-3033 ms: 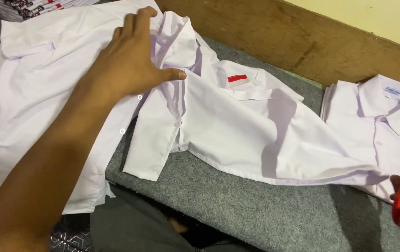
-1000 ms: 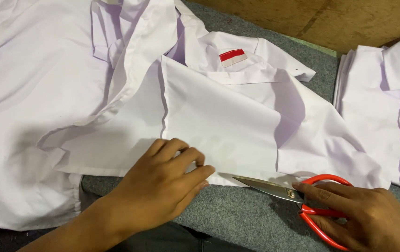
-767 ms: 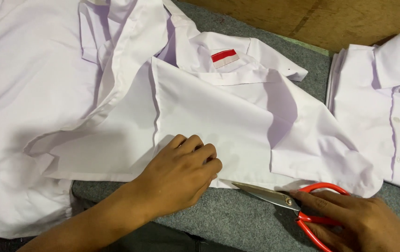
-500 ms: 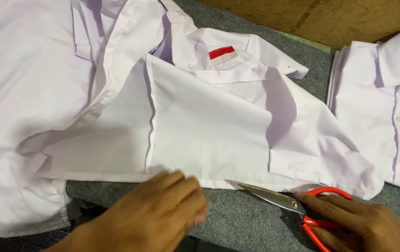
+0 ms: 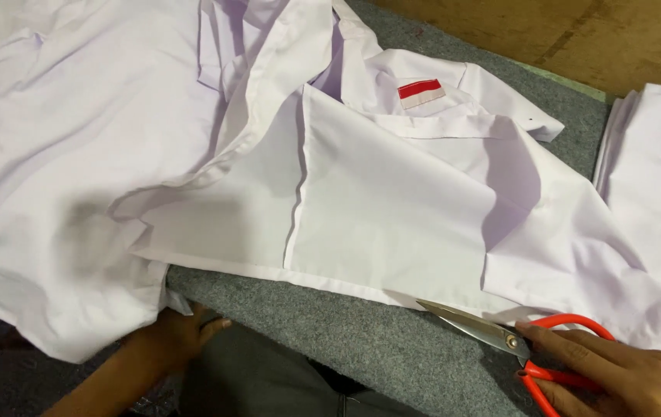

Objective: Trimming loose threads from white school shirts using scissors as part of a quality control process.

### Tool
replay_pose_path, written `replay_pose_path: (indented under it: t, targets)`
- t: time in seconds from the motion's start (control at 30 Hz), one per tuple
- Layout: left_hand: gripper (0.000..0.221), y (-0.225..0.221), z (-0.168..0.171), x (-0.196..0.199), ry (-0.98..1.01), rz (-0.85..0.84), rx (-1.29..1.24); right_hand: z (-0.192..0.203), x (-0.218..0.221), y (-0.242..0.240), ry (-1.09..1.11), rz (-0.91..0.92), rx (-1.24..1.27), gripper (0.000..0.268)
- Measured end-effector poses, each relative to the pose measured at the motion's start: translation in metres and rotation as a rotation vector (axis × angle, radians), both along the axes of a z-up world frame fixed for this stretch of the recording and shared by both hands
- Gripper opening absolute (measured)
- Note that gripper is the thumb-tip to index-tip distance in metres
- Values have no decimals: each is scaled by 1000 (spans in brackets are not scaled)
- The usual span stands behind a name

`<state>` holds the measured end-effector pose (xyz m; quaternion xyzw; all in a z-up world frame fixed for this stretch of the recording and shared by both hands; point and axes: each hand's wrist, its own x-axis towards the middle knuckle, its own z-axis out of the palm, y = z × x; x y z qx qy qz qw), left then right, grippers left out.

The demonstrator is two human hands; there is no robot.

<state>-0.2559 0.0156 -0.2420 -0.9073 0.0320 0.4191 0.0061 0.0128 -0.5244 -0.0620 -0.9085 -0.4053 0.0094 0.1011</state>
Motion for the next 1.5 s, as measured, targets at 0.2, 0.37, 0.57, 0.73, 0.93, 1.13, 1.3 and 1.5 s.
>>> replay_pose_path:
  t: [0.2,0.37,0.57,0.73,0.93,1.13,1.3,1.5]
  targets:
    - [90,-124,176,65,500,117,20,19,-2,15,-46,-2,60,68]
    - [59,-139,198,74,7,-130,-635,52,1,40,-127,32,-1,67]
    - [33,-141,246,110,-782,-93,-797,75,31,58,-77,255,-71,68]
    - [25,-150,234,147,-1022,-161,-566,68,31,61,65,270,-80,55]
    - [19,-161,217,160,-1014,-106,-552,54,40,43,178,261,-186,57]
    - [13,-169,210,162,-1089,0,-652,49,39,43,42,277,-186,59]
    - [10,-166,207,165,-967,69,-730,37,36,41,4,276,-145,54]
    - [12,-165,209,168,-975,116,-775,42,32,50,-95,268,-14,49]
